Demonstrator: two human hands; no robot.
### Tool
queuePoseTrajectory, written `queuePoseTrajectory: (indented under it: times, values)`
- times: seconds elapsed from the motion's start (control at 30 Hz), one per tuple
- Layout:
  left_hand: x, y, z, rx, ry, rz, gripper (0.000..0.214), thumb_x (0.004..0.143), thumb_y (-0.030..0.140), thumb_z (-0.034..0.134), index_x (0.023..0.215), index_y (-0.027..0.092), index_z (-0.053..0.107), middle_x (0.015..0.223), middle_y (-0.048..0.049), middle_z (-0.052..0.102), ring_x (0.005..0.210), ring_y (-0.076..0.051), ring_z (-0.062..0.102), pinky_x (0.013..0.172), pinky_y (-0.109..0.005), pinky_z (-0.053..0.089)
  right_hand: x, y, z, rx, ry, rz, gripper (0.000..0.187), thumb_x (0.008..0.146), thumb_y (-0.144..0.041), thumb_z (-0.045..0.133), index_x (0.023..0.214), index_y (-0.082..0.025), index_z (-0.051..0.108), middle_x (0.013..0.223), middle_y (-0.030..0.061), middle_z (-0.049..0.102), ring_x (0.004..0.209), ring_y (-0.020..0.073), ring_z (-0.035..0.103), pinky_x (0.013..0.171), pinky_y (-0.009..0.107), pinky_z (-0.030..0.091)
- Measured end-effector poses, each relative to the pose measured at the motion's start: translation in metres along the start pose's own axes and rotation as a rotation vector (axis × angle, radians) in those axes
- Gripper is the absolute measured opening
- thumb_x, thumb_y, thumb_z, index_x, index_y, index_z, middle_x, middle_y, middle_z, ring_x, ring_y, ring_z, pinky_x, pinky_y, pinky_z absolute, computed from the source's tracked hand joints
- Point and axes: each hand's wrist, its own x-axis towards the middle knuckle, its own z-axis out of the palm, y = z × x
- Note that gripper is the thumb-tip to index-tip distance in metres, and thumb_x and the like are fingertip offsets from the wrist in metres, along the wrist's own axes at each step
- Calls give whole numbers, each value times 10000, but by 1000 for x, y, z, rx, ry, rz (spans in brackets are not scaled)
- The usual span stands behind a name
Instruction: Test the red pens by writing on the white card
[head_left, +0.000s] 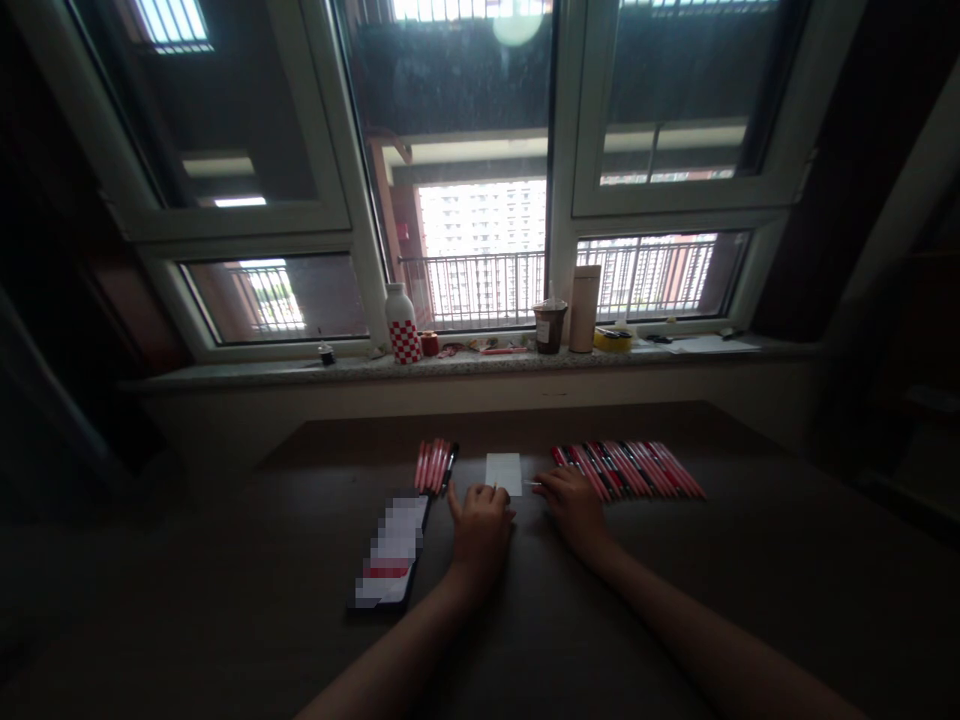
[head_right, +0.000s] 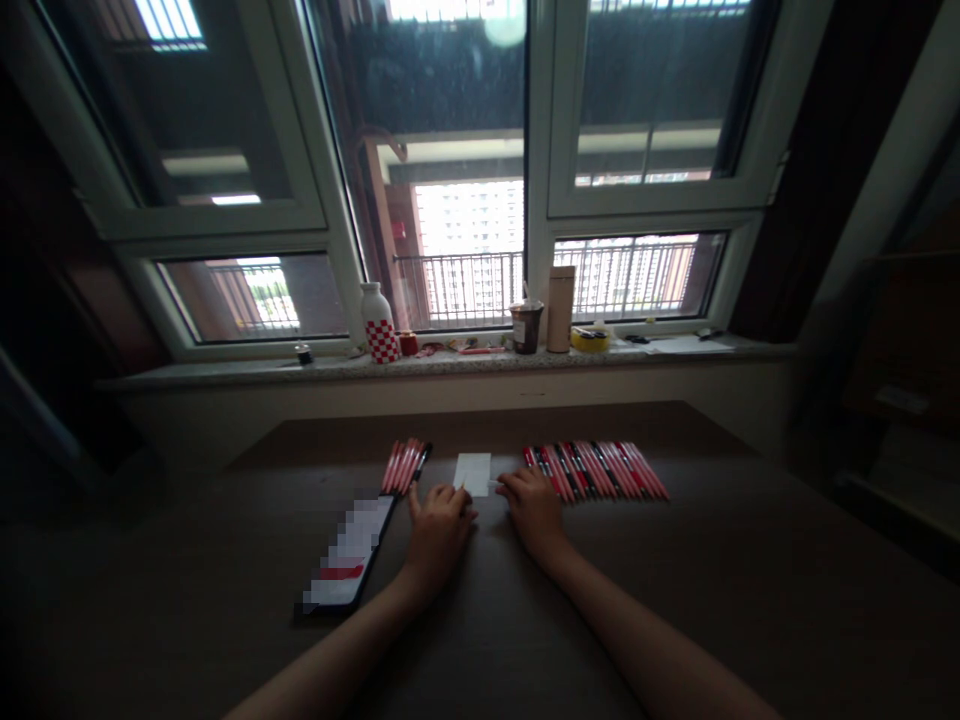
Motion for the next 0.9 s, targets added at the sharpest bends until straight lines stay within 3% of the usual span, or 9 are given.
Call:
queuePoseTrajectory:
  times: [0.9]
  values:
    - [-1,-1,0,-34,-40,11,151,803,171,564,913,251,630,1044,-21,642,1163,-256,461,1091,-655,60,0,-3,-2,3,-33,10,154,880,-254,580,957,-232,711,901,49,673,935,217,559,813,310,420]
